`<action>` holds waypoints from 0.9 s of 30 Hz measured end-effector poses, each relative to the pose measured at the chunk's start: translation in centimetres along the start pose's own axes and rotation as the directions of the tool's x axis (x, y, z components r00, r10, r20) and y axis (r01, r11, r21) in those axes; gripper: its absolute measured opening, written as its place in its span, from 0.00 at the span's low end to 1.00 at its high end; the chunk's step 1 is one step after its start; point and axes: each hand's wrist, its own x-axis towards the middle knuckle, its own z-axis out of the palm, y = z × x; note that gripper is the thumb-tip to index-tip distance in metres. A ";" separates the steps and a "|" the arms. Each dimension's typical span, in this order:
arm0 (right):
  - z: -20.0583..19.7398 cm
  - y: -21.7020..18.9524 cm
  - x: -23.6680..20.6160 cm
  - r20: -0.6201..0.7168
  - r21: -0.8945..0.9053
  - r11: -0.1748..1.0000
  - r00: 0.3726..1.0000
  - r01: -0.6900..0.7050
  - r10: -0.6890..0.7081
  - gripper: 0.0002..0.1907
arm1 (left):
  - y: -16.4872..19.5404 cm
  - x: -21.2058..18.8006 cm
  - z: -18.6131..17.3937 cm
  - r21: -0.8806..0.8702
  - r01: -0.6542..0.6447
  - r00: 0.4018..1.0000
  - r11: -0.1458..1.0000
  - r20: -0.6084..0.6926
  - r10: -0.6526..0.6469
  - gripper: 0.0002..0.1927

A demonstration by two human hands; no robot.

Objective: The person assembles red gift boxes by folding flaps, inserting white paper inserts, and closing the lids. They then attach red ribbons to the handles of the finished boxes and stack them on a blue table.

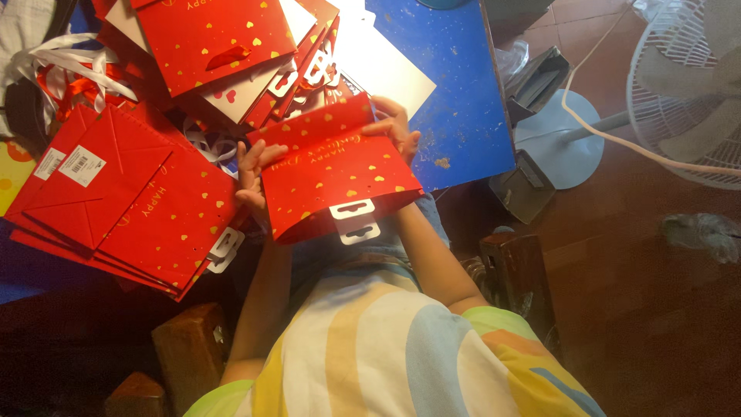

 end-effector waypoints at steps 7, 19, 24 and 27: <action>0.0 1.0 -0.2 -0.107 -0.155 0.987 0.993 0.038 -0.055 0.43 | 2.2 0.5 0.6 0.496 -0.154 0.977 0.855 -0.054 0.207 0.29; -1.3 -0.4 -2.6 -0.162 -0.451 0.892 0.980 0.033 -0.118 0.08 | 2.0 -1.4 2.9 -0.051 0.287 0.924 0.956 -0.249 -0.291 0.24; -3.9 -0.7 -4.1 -0.168 -0.222 0.966 0.981 -0.132 0.096 0.20 | 0.7 -2.5 3.6 0.042 0.064 0.989 0.997 -0.139 -0.057 0.25; -5.4 -1.8 -3.7 -0.017 0.365 0.885 0.948 -0.290 0.317 0.29 | 1.2 -3.0 3.6 0.093 0.104 0.992 0.990 -0.086 -0.096 0.26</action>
